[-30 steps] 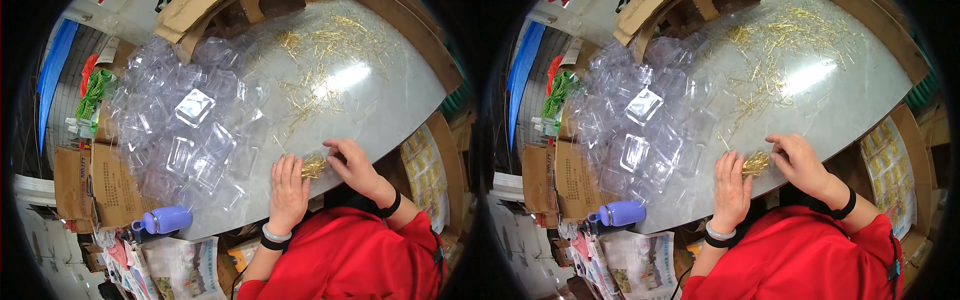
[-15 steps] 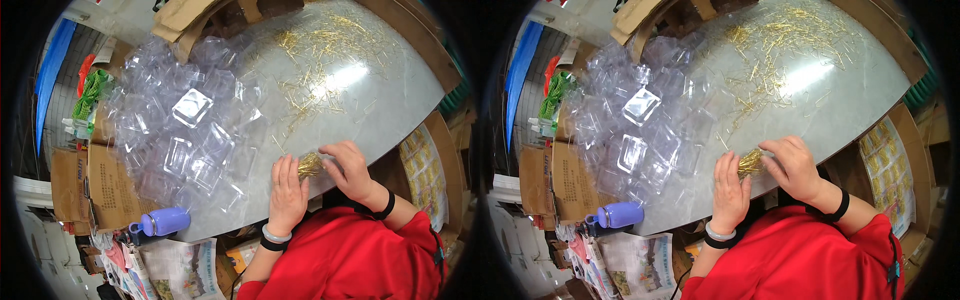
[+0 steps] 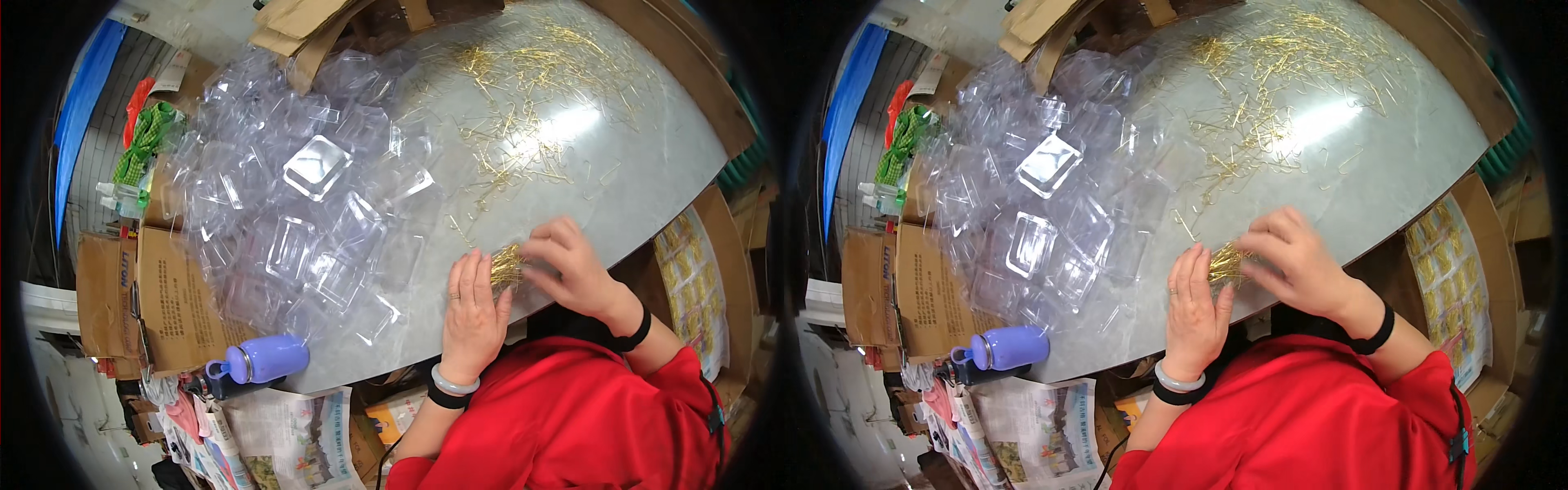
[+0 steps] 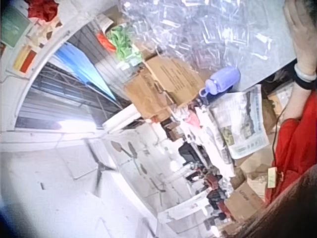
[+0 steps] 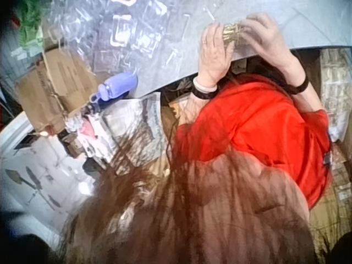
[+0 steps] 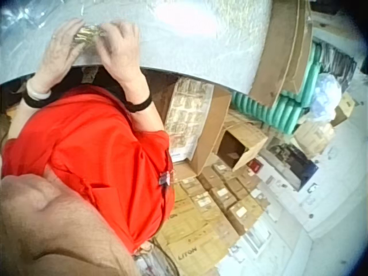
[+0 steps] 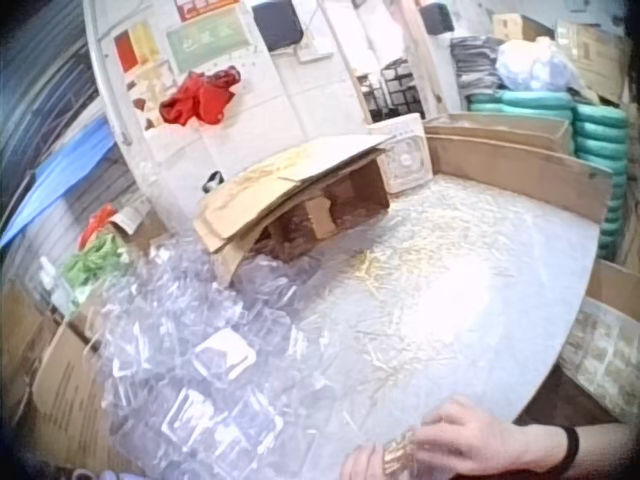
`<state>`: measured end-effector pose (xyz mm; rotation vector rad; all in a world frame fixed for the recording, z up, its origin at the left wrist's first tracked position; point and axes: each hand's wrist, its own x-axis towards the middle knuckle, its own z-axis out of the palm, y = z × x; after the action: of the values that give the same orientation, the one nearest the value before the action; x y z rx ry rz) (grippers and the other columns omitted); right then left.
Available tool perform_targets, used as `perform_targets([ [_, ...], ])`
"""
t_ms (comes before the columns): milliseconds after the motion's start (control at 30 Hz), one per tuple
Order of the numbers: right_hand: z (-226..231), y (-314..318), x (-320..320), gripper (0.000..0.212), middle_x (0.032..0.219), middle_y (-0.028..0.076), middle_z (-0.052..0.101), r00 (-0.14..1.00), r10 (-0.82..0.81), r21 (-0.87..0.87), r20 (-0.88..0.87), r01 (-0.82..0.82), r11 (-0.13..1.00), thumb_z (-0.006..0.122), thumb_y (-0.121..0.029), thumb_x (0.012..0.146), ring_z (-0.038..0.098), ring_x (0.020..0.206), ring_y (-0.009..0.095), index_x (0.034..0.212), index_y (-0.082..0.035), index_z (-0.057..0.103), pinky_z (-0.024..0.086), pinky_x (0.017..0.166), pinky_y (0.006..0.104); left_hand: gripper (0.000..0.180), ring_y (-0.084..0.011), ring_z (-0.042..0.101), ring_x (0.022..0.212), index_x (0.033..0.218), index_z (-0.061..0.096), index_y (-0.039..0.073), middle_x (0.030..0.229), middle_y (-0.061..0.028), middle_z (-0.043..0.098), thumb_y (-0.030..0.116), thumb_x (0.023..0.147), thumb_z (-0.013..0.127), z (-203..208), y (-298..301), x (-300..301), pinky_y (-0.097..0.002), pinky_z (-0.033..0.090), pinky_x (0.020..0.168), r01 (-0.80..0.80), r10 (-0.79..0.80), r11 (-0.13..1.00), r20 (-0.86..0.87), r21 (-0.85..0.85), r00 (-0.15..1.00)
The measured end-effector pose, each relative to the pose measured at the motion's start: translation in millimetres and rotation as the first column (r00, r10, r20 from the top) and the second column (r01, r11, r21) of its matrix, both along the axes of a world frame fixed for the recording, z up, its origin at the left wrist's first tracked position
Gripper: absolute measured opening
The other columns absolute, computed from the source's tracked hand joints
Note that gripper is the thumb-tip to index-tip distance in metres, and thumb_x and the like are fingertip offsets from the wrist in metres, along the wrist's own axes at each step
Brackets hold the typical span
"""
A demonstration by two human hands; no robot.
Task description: Sorting small gold-colored metal parts on a workbench and placing them into small plastic bags before packing them into a shipping box.
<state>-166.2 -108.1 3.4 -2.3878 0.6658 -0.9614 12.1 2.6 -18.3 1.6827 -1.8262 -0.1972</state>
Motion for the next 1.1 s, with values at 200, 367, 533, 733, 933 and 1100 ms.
perform_targets([
  [200,-9,9,-2,0.024,0.105,0.001,0.065,0.99,0.078,-0.214,-0.122,-0.103,0.971,0.082,-0.022,0.075,0.058,0.106,0.026,0.095,-0.015,0.071,0.046,0.089,0.0406,0.058,-0.0432,0.04,0.136,0.147,0.041,-0.004,0.149,-0.0227,0.041,0.019,0.099,0.063,2,0,0,-0.051,0.037,0.113,0.003,-0.003,1.0,0.012,0.006,1.0],
  [367,-10,11,-1,0.023,0.1,0.001,0.066,1.0,-0.025,-0.152,0.009,0.027,0.988,0.082,-0.016,0.074,0.06,0.102,0.026,0.094,-0.012,0.07,0.047,0.089,0.0399,0.062,-0.0422,0.041,0.135,0.147,0.041,-0.004,0.147,-0.0211,0.042,0.023,0.097,0.066,6,0,0,-0.0509,0.038,0.112,0.017,-0.019,0.999,0.085,0.029,0.996],
  [533,-3,12,11,0.023,0.099,0.002,0.068,0.998,-0.04,-0.244,-0.051,0.026,0.969,0.079,-0.011,0.075,0.062,0.097,0.025,0.096,-0.01,0.07,0.047,0.088,0.0396,0.063,-0.0419,0.041,0.134,0.147,0.04,-0.003,0.146,-0.0204,0.042,0.024,0.096,0.067,3,1,-1,-0.0507,0.038,0.112,-0.006,0.006,1.0,0.054,-0.003,0.999],
  [733,0,2,10,0.021,0.102,0.004,0.069,0.994,-0.103,-0.274,-0.035,0.09,0.957,0.075,-0.008,0.079,0.062,0.097,0.025,0.099,-0.009,0.071,0.049,0.087,0.0391,0.062,-0.0414,0.041,0.136,0.147,0.039,-0.002,0.147,-0.0207,0.042,0.025,0.097,0.066,3,1,-1,-0.0505,0.038,0.112,-0.002,0.003,1.0,0.082,-0.013,0.997],
  [933,4,-19,14,0.02,0.096,0.006,0.067,0.99,-0.128,-0.173,-0.05,0.118,0.978,0.073,-0.006,0.083,0.062,0.092,0.027,0.103,-0.007,0.07,0.05,0.082,0.039,0.062,-0.0446,0.04,0.137,0.147,0.039,-0.002,0.15,-0.0221,0.04,0.021,0.098,0.067,0,0,1,-0.0505,0.037,0.113,0.017,-0.021,0.996,-0.046,-0.083,0.999],
  [1100,12,-11,2,0.026,0.086,0.01,0.067,0.98,-0.139,0.325,-0.145,0.18,0.928,0.074,-0.006,0.085,0.063,0.074,0.024,0.109,-0.003,0.067,0.052,0.068,0.0358,0.06,-0.043,0.047,0.127,0.144,0.044,-0.002,0.142,-0.0222,0.046,0.022,0.096,0.07,-10,6,1,-0.0495,0.04,0.108,-0.294,0.266,0.937,-0.159,-0.189,0.951],
])
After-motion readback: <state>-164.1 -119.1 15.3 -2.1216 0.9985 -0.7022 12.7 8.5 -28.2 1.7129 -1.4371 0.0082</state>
